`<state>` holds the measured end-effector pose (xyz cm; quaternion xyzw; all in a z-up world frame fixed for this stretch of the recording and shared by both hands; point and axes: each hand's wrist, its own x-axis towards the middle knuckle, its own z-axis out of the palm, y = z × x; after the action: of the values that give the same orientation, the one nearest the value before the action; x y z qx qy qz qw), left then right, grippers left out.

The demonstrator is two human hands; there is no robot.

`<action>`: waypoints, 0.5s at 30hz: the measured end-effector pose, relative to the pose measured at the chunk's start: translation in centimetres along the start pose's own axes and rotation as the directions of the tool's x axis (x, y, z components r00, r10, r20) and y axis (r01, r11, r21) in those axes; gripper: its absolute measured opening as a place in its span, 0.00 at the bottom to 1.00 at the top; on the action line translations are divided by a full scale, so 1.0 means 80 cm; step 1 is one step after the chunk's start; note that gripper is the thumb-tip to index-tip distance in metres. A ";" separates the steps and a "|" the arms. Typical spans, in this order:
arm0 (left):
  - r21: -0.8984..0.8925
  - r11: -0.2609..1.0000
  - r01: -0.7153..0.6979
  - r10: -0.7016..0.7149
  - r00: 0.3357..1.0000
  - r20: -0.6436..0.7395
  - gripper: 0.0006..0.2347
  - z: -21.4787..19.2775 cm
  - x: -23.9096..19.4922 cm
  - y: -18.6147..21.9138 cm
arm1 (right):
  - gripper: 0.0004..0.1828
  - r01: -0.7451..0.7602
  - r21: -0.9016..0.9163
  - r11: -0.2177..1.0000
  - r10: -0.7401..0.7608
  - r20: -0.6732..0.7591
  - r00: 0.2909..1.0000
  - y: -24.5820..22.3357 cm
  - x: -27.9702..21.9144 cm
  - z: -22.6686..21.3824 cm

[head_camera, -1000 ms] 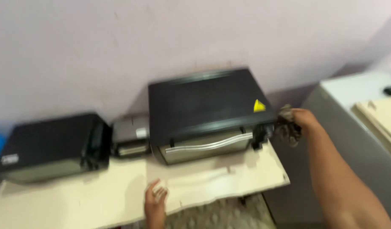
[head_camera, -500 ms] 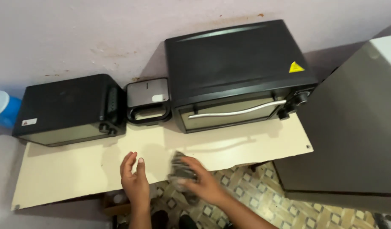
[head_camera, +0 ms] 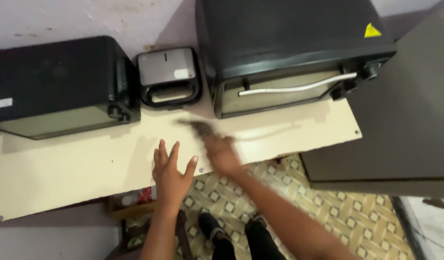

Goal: Clean the inside and outside of various kitchen appliances including a toaster oven and sandwich maker using a cloth.

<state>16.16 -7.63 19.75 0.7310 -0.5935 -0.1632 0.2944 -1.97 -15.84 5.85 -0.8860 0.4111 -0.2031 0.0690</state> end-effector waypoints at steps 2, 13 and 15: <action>0.207 0.975 0.082 -0.120 0.977 0.176 0.30 0.007 0.007 -0.011 | 0.16 -0.203 -0.178 0.963 0.218 0.070 0.973 0.126 -0.064 -0.036; 0.307 0.952 -0.005 -0.121 0.913 0.390 0.32 0.050 0.010 0.002 | 0.20 -0.889 0.082 0.451 0.835 -0.390 0.388 0.284 -0.311 -0.317; 0.303 0.952 -0.051 -0.077 0.916 0.395 0.33 0.055 0.012 0.025 | 0.21 -0.800 0.109 0.590 0.751 -0.439 0.494 0.184 -0.211 -0.319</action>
<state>12.28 -9.87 17.74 0.7225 -0.6545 -0.2177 0.0481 -32.72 -11.56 19.62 -0.5373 0.7795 -0.3219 0.0096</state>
